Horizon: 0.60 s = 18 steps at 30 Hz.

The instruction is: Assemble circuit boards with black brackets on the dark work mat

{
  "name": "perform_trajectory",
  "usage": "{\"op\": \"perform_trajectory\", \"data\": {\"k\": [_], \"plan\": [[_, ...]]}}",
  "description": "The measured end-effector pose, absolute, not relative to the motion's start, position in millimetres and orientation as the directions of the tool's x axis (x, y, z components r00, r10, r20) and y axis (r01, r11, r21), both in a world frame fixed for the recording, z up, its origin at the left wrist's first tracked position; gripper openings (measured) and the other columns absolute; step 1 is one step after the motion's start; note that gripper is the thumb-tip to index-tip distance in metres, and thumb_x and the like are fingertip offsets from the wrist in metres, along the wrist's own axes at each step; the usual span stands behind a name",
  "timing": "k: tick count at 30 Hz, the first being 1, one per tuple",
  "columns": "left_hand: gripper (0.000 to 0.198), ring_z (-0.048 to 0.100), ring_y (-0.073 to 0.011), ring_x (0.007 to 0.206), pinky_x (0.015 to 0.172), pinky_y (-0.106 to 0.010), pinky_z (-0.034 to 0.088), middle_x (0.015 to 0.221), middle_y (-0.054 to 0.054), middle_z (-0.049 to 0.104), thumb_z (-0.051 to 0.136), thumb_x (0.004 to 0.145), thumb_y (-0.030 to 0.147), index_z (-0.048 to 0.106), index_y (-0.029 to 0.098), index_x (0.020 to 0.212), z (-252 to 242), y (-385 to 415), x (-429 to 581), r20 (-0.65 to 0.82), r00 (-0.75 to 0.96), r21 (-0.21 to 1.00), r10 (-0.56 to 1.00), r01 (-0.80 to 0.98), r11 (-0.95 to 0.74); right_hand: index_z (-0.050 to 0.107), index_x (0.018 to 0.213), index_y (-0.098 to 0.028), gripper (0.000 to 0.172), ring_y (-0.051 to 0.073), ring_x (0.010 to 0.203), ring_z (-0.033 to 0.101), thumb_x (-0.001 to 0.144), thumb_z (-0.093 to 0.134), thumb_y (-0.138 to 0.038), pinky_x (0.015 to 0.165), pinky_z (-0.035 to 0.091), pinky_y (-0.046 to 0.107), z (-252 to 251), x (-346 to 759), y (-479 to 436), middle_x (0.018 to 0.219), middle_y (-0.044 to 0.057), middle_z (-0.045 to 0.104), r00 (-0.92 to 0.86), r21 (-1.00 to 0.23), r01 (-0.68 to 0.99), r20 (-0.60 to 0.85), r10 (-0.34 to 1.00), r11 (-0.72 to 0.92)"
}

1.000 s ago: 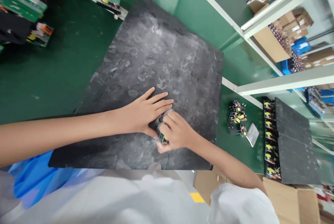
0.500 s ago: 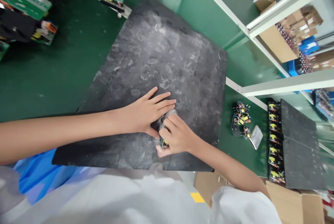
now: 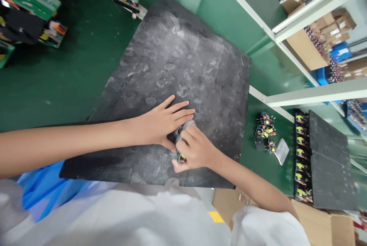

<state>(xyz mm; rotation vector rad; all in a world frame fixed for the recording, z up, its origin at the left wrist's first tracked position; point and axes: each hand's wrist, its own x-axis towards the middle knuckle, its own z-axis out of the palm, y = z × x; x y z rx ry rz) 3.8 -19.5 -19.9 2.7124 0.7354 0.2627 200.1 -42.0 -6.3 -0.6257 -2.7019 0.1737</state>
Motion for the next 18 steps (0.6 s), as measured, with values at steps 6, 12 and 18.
{"op": "perform_trajectory", "data": {"k": [6,12,18], "plan": [[0.098,0.019,-0.0338,0.14,0.113,-0.058,0.01,0.147,-0.014,0.034,0.074,0.065,0.062,0.038,0.011,0.14,-18.8,-19.7,3.9,0.083,0.851,0.355,0.519,0.462,-0.813,0.037,0.08,-0.02,0.014,0.021,0.07,0.04,0.074,0.049,-0.025,0.06,0.038,0.034,-7.0,202.6,-45.2,0.073,0.004,0.04,-0.767,-0.212,0.496,0.348,0.539,0.842],[0.097,0.018,-0.033,0.14,0.113,-0.058,0.01,0.148,-0.013,0.032,0.07,0.067,0.064,0.037,0.01,0.14,-16.7,-20.4,4.6,0.063,0.853,0.341,0.519,0.47,-0.814,0.037,0.081,-0.02,0.013,0.022,0.07,0.041,0.076,0.048,-0.026,0.061,0.039,0.035,-7.0,204.8,-46.3,0.074,0.004,0.041,-0.766,-0.196,0.497,0.359,0.533,0.845],[0.095,0.018,-0.0322,0.14,0.114,-0.057,0.011,0.148,-0.012,0.032,0.069,0.068,0.064,0.037,0.012,0.141,-16.8,-19.8,4.7,0.055,0.858,0.328,0.511,0.467,-0.821,0.037,0.082,-0.02,0.014,0.021,0.069,0.042,0.076,0.048,-0.027,0.06,0.04,0.036,-7.6,206.2,-41.9,0.073,0.004,0.042,-0.804,-0.202,0.451,0.33,0.494,0.869]]}}
